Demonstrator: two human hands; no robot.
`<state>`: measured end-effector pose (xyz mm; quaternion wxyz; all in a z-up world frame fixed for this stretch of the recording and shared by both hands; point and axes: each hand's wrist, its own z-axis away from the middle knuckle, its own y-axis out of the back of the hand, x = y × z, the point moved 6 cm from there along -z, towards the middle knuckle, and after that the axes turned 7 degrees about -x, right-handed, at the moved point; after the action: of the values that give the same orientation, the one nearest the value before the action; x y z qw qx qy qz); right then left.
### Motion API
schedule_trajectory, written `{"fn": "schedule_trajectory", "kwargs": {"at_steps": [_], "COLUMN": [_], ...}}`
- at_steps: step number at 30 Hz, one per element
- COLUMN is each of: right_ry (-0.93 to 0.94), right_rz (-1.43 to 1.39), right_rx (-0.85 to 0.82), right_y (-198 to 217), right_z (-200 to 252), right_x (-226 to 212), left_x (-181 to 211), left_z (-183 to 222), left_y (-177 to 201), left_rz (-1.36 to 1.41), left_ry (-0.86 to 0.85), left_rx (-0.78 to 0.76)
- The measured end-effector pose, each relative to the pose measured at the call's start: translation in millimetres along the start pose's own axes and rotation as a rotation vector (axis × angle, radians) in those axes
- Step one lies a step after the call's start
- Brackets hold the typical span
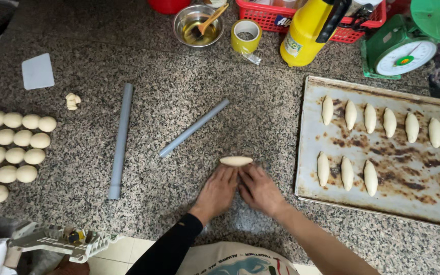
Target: The person flattens small pieces of dough using a pipe, rolls them into oval shapes by hand, arranges them on a baking tray, and carries the tray to a rack.
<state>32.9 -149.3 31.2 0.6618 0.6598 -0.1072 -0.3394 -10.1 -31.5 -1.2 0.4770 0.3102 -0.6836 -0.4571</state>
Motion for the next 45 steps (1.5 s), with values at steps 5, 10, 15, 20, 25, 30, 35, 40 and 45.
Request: {"fn": "schedule_trajectory", "kwargs": {"at_steps": [5,10,15,20,25,30,35,40,45], "right_ry": [-0.008,-0.061,-0.382,-0.321,-0.262,-0.394,-0.621,-0.650,-0.430], "right_rz": [-0.130,-0.316,-0.410,-0.143,-0.227,-0.289,-0.040,-0.153,-0.361], "right_rx": [0.070,0.095,0.353,0.553,0.283,0.232,0.274,0.214,0.144], "right_y": [8,33,51,6,-29,-30,-21,-25,-39], "right_z": [2,-13,-63,-71,25,27,-73,-68,39], "right_x": [-6,12,70,28,-54,-55,57,58,-48], "left_x": [6,-4,-57,-51,19,14,-63,-55,22], "left_z": [-7,-37,-87,-81,42,25,-108,-105,27], "left_y": [11,42,73,21,12,3,-12,-2,19], "left_rz": [-0.045,0.012,0.426,0.311,0.370,0.384,-0.010,0.042,0.462], "left_ry": [-0.013,0.025,0.286,0.263,0.140,0.088,0.089,0.144,0.079], "left_rx": [-0.129,-0.366,0.220,0.174,-0.179,-0.423,-0.225,-0.220,-0.299]}}
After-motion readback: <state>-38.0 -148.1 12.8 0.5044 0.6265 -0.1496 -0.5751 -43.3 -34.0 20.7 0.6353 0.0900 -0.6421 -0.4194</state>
